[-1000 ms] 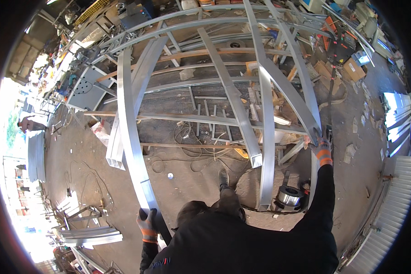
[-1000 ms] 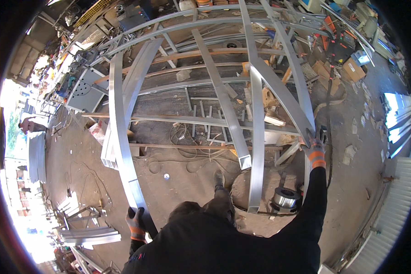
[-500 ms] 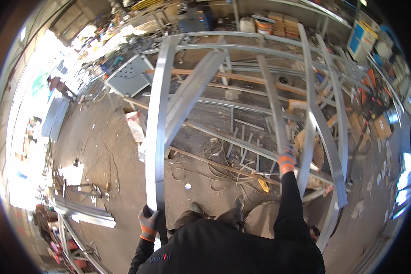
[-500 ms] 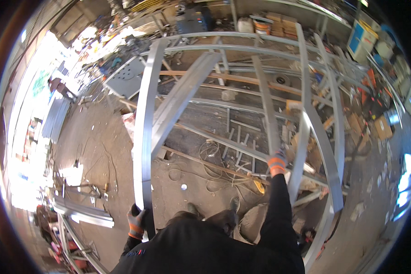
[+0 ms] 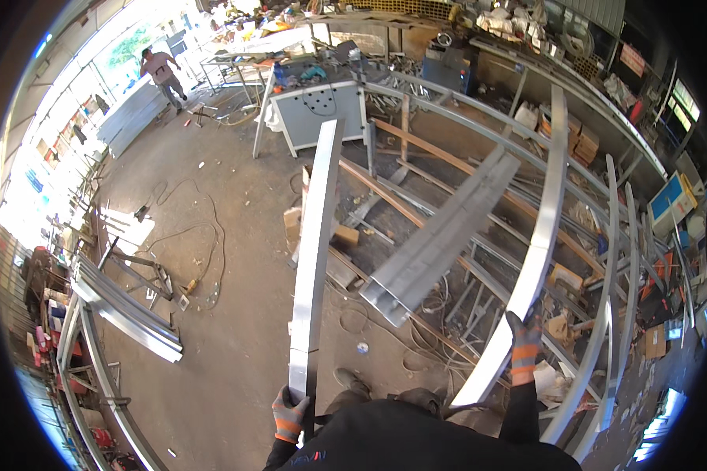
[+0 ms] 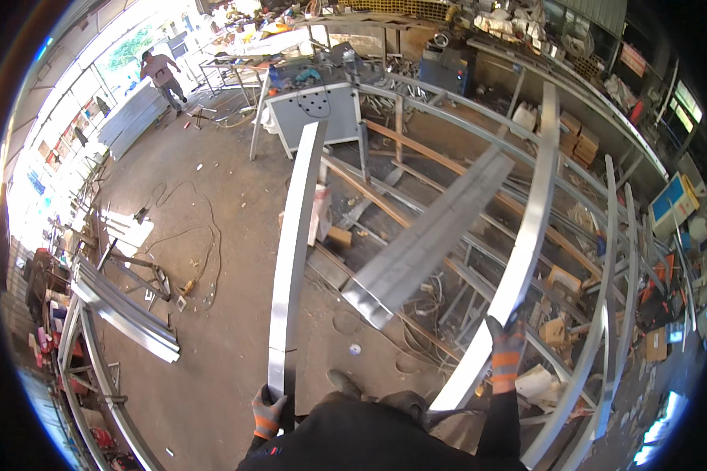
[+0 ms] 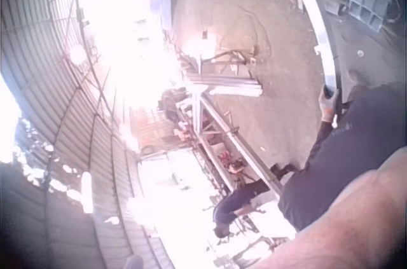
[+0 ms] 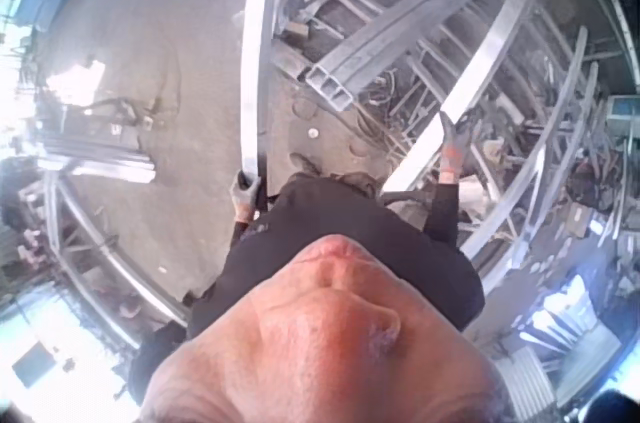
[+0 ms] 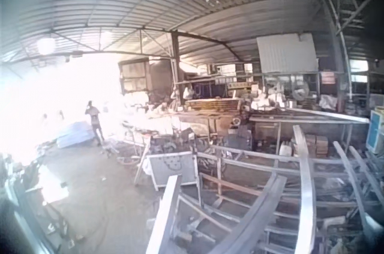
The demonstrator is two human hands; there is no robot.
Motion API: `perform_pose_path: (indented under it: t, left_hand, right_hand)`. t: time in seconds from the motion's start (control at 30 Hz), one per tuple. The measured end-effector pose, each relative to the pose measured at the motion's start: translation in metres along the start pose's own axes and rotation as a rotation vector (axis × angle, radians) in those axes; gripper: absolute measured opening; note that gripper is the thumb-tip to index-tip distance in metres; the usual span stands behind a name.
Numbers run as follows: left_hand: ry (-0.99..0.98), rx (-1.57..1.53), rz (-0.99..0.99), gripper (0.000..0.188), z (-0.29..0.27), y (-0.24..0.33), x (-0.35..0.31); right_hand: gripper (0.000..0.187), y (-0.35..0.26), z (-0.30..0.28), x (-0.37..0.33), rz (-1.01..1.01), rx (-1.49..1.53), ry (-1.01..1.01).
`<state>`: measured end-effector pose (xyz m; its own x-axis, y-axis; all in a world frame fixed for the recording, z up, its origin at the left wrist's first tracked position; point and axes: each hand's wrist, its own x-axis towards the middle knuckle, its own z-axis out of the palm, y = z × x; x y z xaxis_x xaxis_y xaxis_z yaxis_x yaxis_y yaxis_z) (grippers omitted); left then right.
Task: The person positions and welds metal frame components using a welding torch, then grinds the welded joints with an angle grinder. The person handles metal bars and a welding torch, performing welds and grinding operations on a metal frame structure.
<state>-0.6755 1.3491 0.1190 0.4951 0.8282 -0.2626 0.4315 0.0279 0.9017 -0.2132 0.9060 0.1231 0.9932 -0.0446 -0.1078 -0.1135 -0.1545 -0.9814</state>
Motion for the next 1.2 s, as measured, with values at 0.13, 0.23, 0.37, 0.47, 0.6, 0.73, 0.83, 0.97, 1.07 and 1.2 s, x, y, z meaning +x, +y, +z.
perform_pose_path:
  t: [0.13, 0.23, 0.37, 0.47, 0.6, 0.73, 0.83, 0.97, 1.07, 1.2]
  left_hand:
    - [0.049, 0.027, 0.041, 0.056, -0.083, 0.012, 0.089]
    - [0.135, 0.084, 0.057, 0.059, -0.134, 0.019, 0.144]
    - [0.243, 0.157, 0.053, 0.060, -0.191, 0.014, 0.191]
    - [0.331, 0.160, 0.033, 0.065, -0.232, 0.002, 0.216]
    - [0.395, 0.203, -0.053, 0.066, -0.283, -0.007, 0.273]
    - [0.451, 0.106, -0.076, 0.063, -0.325, 0.023, 0.391]
    - [0.468, 0.119, -0.021, 0.059, -0.354, 0.069, 0.514]
    - [0.477, 0.198, 0.038, 0.050, -0.401, 0.126, 0.669]
    - [0.463, 0.082, 0.161, 0.026, -0.432, 0.170, 0.762]
    - [0.384, 0.155, 0.300, 0.041, -0.456, 0.244, 0.886]
  right_hand:
    - [0.076, -0.086, 0.201, 0.034, -0.227, 0.225, -0.102]
    - [0.077, -0.103, 0.339, 0.094, -0.359, 0.205, -0.111]
    - [0.072, -0.081, 0.478, 0.184, -0.338, -0.335, -0.029]
    - [0.077, -0.055, 0.568, 0.251, -0.322, -0.730, 0.080]
    - [0.073, -0.022, 0.658, 0.340, -0.243, -0.988, 0.114]
    - [0.068, 0.009, 0.735, 0.418, -0.282, -1.028, 0.104]
    - [0.065, 0.018, 0.792, 0.466, -0.321, -1.001, 0.133]
    - [0.064, 0.038, 0.833, 0.488, -0.113, -1.133, 0.133]
    - [0.073, 0.049, 0.843, 0.490, -0.135, -1.191, 0.159]
    - [0.070, 0.044, 0.864, 0.489, 0.104, -1.307, 0.161]
